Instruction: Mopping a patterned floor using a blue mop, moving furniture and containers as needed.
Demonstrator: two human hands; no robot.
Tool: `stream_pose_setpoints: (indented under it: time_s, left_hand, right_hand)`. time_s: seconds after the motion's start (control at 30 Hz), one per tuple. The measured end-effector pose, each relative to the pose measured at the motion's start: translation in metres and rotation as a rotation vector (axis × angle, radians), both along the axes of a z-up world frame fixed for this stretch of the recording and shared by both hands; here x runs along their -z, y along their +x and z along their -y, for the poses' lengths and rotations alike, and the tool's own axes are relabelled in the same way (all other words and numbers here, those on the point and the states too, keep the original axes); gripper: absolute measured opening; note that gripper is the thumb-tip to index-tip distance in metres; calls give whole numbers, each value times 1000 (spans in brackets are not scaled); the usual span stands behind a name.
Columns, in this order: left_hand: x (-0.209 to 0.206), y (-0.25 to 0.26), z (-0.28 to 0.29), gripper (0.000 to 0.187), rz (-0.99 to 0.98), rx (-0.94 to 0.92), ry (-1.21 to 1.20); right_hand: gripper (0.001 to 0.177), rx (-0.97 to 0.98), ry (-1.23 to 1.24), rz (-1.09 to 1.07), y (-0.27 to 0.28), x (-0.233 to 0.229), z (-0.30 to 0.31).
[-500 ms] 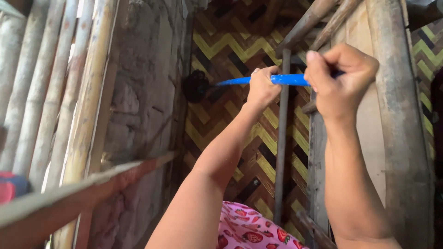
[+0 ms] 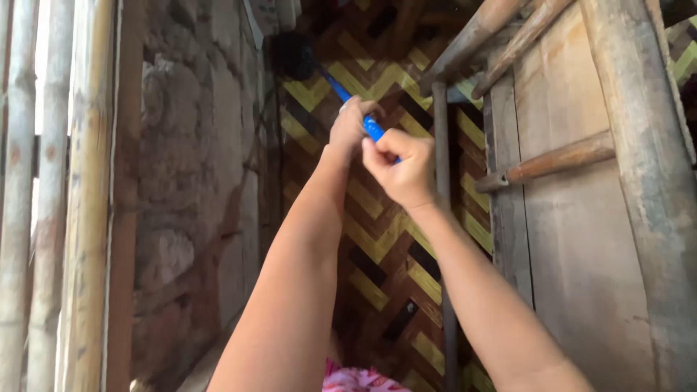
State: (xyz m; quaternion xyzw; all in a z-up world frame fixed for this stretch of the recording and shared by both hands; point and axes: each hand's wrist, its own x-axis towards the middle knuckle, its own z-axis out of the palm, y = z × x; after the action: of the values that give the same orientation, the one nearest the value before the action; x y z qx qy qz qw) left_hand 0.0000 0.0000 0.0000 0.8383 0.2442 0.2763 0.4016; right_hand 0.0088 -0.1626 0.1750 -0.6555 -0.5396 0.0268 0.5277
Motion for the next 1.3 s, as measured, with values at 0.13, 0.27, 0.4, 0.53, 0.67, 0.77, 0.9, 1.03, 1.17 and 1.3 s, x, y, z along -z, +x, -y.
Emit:
stream_pose_setpoints:
  time_s: [0.13, 0.27, 0.4, 0.53, 0.67, 0.77, 0.9, 1.03, 1.17, 1.3]
  left_hand:
    - [58, 15, -21, 22, 16, 27, 146]
    - [5, -18, 28, 27, -244, 32, 154]
    - [-69, -21, 88, 34, -234, -69, 39]
    - [-128, -21, 162, 29, 40, -67, -125]
    - [-156, -39, 216, 26, 83, -35, -270]
    - [-156, -44, 217, 24, 41, 46, -291]
    - [-112, -17, 197, 22, 39, 87, -174]
    - [-70, 6, 152, 21, 34, 166, -32]
    - [-11, 33, 80, 19, 20, 223, 21]
    - [-8, 58, 5, 17, -64, 195, 2]
  right_hand:
    - [34, 42, -35, 33, 2, 38, -5]
    - [34, 89, -108, -30, -13, 27, 25]
    - [25, 48, -116, -108, -14, -63, 64]
    - [29, 43, -213, -171, -6, -151, 108]
    - [29, 19, -306, -359, -17, -210, 150]
    - [31, 8, -144, -59, -25, -178, 174]
    - [33, 79, 2, -61, -21, -139, 186]
    - [32, 138, -10, -144, -9, -99, 154]
    - [29, 156, -81, -165, 6, -51, 90]
    - [29, 267, -108, -49, 30, -31, 14]
